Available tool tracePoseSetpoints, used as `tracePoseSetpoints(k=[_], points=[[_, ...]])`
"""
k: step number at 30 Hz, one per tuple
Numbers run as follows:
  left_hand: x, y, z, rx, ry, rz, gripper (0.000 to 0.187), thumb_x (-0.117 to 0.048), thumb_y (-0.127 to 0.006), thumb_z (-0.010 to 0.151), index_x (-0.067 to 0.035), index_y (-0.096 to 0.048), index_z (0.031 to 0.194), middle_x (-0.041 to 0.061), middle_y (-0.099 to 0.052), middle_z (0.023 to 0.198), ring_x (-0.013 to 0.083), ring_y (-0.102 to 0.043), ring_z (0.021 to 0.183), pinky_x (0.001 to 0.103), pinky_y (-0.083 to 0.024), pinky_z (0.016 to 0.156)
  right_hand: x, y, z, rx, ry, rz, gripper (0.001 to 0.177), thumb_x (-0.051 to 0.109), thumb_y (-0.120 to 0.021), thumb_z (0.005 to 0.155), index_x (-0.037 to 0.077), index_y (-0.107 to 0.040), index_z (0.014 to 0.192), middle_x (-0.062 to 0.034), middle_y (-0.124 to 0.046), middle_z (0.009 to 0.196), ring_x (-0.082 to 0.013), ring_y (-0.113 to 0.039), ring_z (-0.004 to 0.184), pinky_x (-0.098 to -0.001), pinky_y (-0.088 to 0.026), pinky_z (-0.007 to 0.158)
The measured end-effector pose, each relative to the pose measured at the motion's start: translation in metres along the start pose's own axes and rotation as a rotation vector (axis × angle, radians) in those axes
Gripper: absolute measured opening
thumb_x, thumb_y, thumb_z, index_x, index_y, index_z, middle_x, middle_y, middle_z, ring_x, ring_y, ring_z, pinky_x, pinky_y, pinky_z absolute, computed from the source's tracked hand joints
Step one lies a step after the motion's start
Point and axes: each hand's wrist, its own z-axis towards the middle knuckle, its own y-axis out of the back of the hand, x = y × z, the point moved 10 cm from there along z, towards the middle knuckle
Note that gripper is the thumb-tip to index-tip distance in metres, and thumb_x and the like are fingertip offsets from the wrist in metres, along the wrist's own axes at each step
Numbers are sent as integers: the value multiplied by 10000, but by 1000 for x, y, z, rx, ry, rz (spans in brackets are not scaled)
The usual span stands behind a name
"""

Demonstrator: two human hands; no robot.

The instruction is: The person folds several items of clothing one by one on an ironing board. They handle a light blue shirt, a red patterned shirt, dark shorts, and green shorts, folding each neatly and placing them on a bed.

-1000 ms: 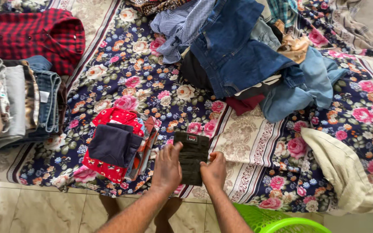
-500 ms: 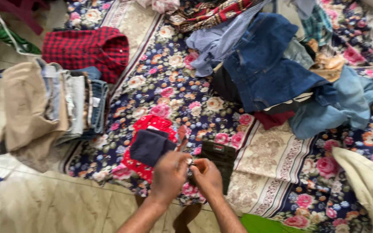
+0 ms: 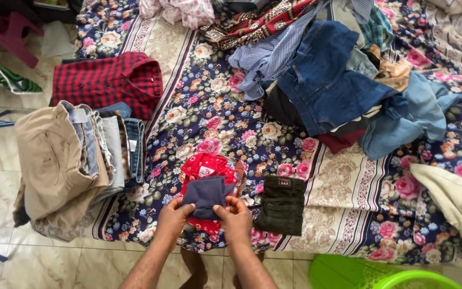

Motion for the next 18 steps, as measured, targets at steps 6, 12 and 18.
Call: tracePoseSetpoints(k=[6, 12, 18], points=[[-38, -30, -59, 257, 281, -184, 440, -231, -757, 821, -94, -663, 1228, 21, -751, 1017, 139, -700, 889, 359, -551, 803, 34, -14, -43, 380, -131, 283, 547, 92, -754, 668, 58, -646, 1203, -23, -745, 1089, -163, -695, 1027, -362, -522, 958], [-56, -102, -83, 423, 114, -47, 550, -46, -801, 726, -104, -648, 1250, 51, -752, 1032, 154, -739, 875, 329, -602, 795, 49, 52, -53, 192, -144, -40, 482, 148, -799, 802, 81, -682, 1264, -52, -775, 1062, -156, -719, 915, -343, -583, 833], [26, -198, -39, 507, 157, 103, 450, -96, -777, 786, -33, -722, 1228, 81, -776, 971, 176, -731, 771, 317, -608, 723, 16, 149, 11, 121, -115, 7, 437, 83, -755, 827, 65, -685, 1258, -45, -773, 1070, -144, -719, 911, -317, -573, 820]])
